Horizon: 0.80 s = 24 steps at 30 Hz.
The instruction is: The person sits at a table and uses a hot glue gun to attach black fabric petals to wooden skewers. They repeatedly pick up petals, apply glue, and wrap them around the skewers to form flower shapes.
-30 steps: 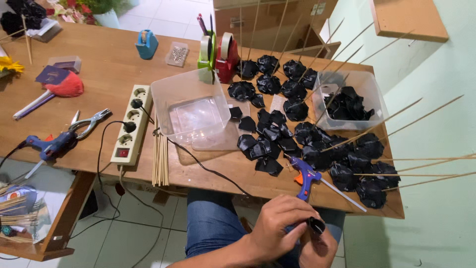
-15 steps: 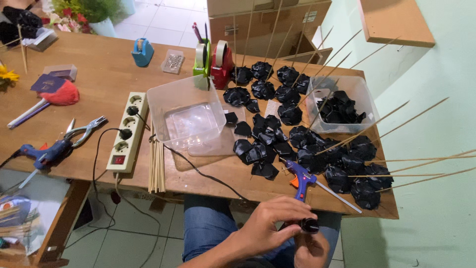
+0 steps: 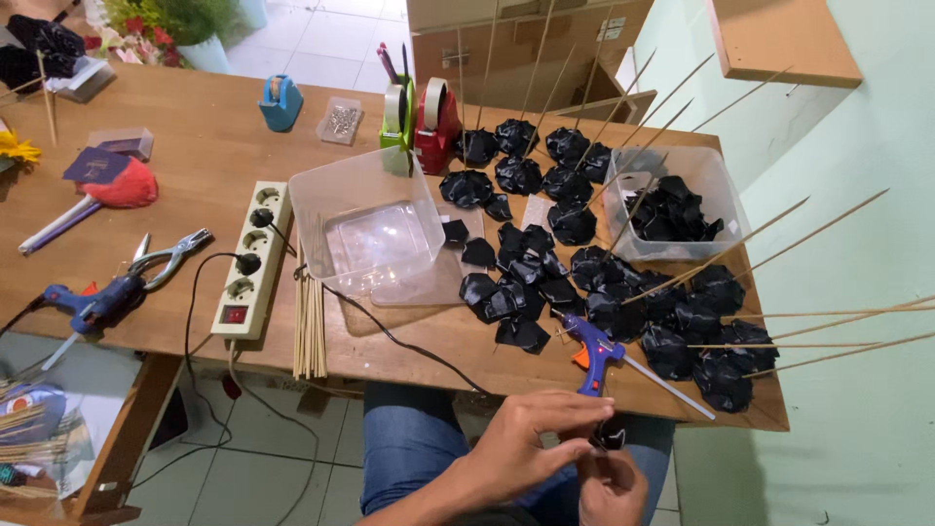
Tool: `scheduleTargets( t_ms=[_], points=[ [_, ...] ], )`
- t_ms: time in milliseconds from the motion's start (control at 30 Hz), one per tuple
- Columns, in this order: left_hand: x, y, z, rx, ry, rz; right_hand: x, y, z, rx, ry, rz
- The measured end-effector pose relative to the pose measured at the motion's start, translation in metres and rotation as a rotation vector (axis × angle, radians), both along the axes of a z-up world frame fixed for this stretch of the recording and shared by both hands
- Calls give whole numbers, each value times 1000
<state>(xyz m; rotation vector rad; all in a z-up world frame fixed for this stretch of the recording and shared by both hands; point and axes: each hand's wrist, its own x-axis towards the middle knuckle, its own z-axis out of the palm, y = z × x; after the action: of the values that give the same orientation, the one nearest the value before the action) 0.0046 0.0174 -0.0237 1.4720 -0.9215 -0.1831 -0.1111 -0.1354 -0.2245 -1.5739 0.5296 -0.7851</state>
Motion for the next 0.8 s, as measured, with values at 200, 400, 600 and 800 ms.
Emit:
scheduleTargets(
  t_ms=[200,400,600,800],
  points=[
    [7,6,9,-69,28,-183,10,19,45,119,23,76],
    [5,7,8,-100,76,-170,8,14,32,80,-123,175],
    [6,9,5,-8,120,-188,5,13,39,50,32,198],
    [15,13,-9,-83,167,-358,-1,6,25,180,-74,338]
  ],
)
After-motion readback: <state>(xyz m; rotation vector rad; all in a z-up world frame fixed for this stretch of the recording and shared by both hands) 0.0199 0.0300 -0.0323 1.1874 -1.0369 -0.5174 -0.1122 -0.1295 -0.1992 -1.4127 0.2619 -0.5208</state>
